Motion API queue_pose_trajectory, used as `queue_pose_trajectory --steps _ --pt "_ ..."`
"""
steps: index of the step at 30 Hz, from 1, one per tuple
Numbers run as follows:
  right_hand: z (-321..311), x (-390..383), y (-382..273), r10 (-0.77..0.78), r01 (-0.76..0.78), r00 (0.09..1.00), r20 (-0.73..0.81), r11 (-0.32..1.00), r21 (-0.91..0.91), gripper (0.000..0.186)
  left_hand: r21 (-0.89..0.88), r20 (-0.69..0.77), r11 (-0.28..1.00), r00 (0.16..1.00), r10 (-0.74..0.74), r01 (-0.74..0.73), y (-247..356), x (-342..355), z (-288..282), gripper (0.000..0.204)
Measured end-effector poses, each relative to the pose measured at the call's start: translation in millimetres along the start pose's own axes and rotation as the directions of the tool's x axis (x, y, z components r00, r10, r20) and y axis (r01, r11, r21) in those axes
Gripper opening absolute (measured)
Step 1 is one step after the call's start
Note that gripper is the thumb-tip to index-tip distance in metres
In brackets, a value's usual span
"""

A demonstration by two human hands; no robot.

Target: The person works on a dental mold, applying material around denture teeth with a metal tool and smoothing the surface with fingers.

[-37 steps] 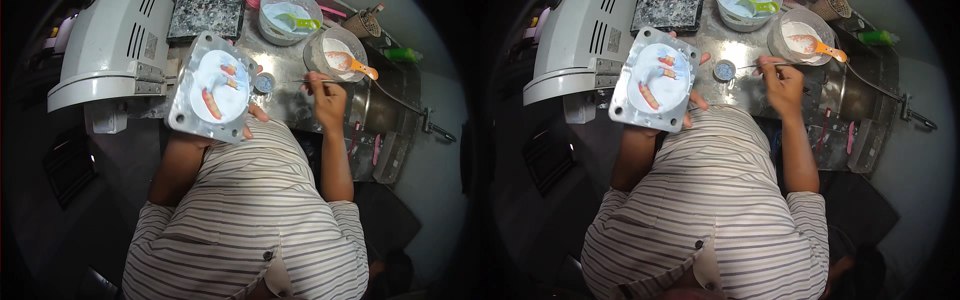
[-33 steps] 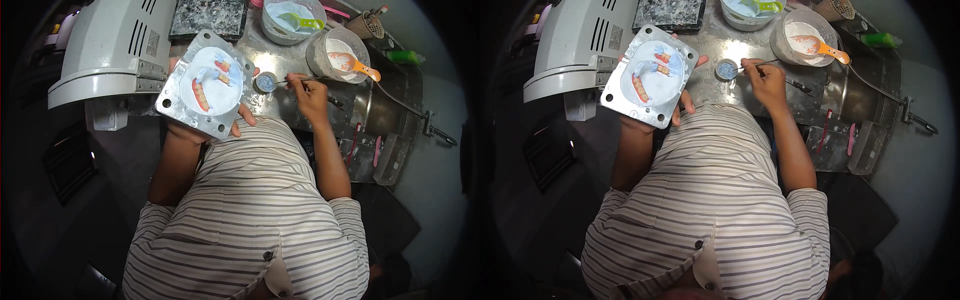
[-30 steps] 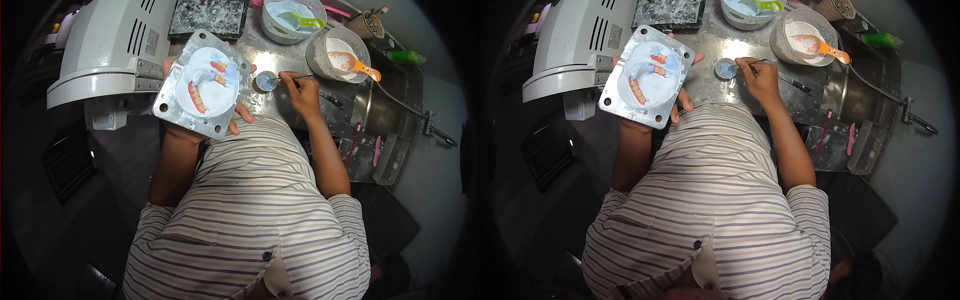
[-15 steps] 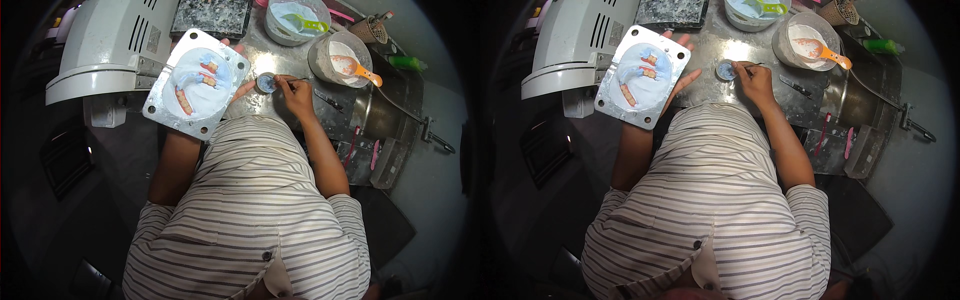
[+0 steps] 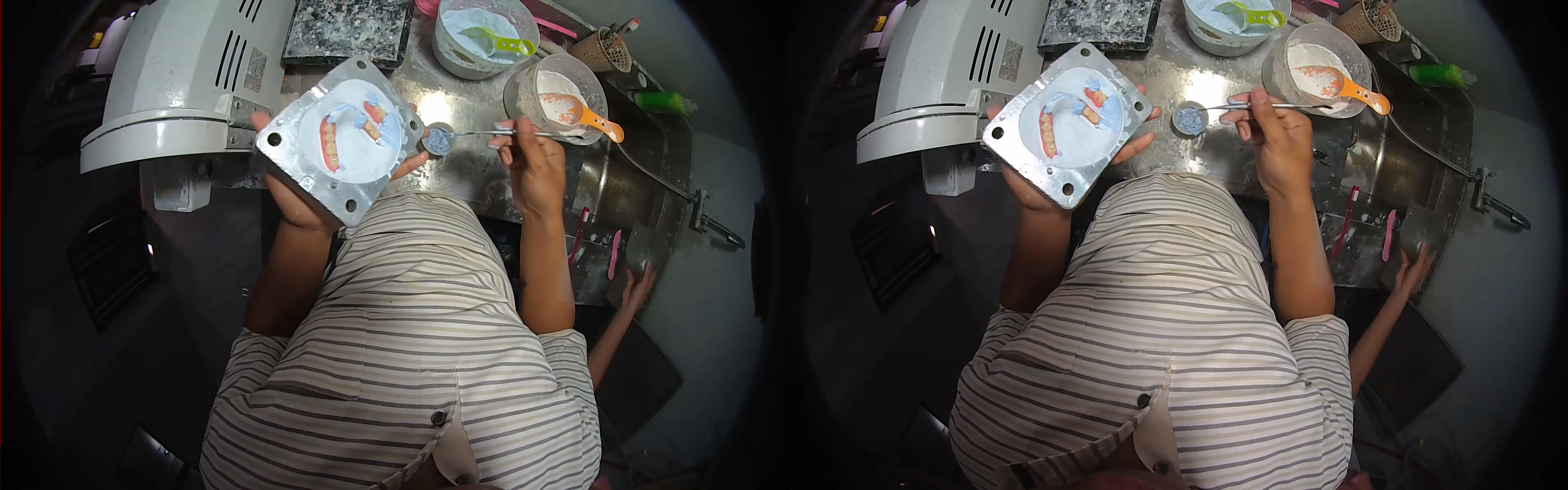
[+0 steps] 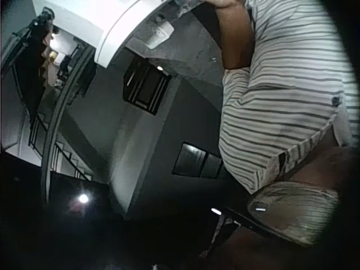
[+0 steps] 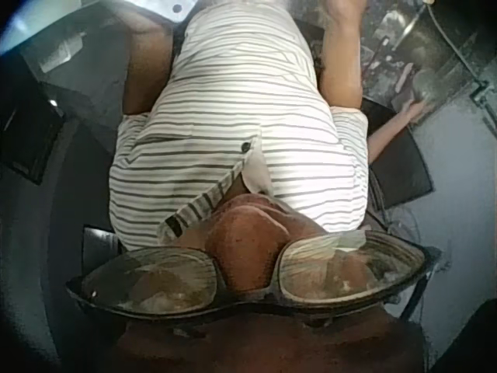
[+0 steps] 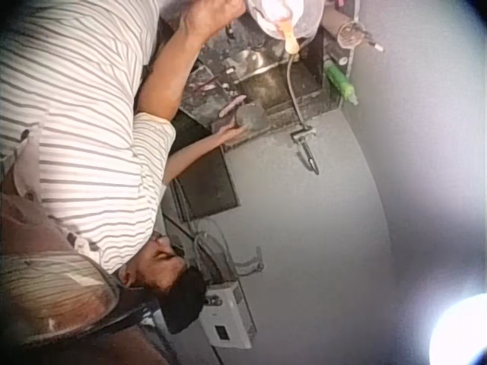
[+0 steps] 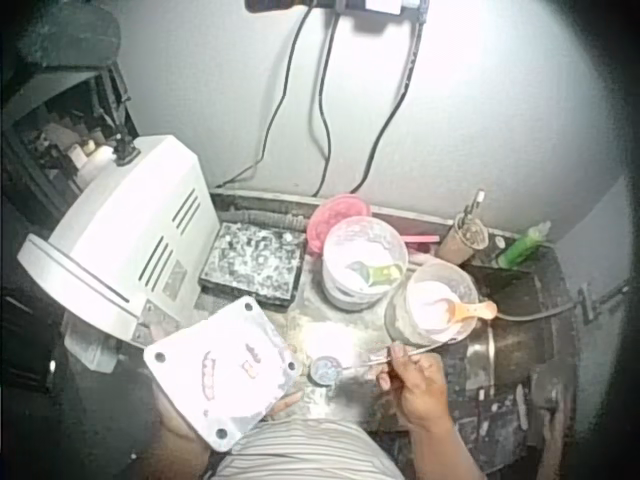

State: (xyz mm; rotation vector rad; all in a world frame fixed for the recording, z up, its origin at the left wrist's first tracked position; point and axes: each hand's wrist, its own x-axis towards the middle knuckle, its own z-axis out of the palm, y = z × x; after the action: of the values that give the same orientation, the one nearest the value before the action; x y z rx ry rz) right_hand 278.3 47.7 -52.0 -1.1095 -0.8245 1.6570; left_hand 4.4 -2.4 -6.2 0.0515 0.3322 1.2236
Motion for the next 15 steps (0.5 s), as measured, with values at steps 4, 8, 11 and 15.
queue_pose_trajectory --steps 4,8,11,15 --pt "27.9 -36.0 -37.4 -0.384 0.392 0.917 0.111 0.917 -0.066 0.041 -0.073 -0.032 0.996 0.998 0.054 -0.056 -13.2 -0.6 11.9 0.102" --pt "43.7 -42.7 -46.2 -0.597 0.679 0.721 0.352 0.71 -0.187 0.047 -0.118 0.106 0.992 0.994 -0.019 0.032 -14.2 1.6 3.7 0.107" --pt "42.5 -40.4 -39.8 -0.633 0.69 0.721 0.282 0.695 -0.204 0.045 -0.209 0.256 0.967 0.963 -0.089 0.145 -13.0 1.3 6.0 0.111" --pt "44.4 -43.3 -41.0 -0.652 0.69 0.723 0.229 0.695 -0.201 0.045 -0.198 0.159 0.961 0.974 -0.162 0.192 -12.7 -3.1 13.3 0.112"
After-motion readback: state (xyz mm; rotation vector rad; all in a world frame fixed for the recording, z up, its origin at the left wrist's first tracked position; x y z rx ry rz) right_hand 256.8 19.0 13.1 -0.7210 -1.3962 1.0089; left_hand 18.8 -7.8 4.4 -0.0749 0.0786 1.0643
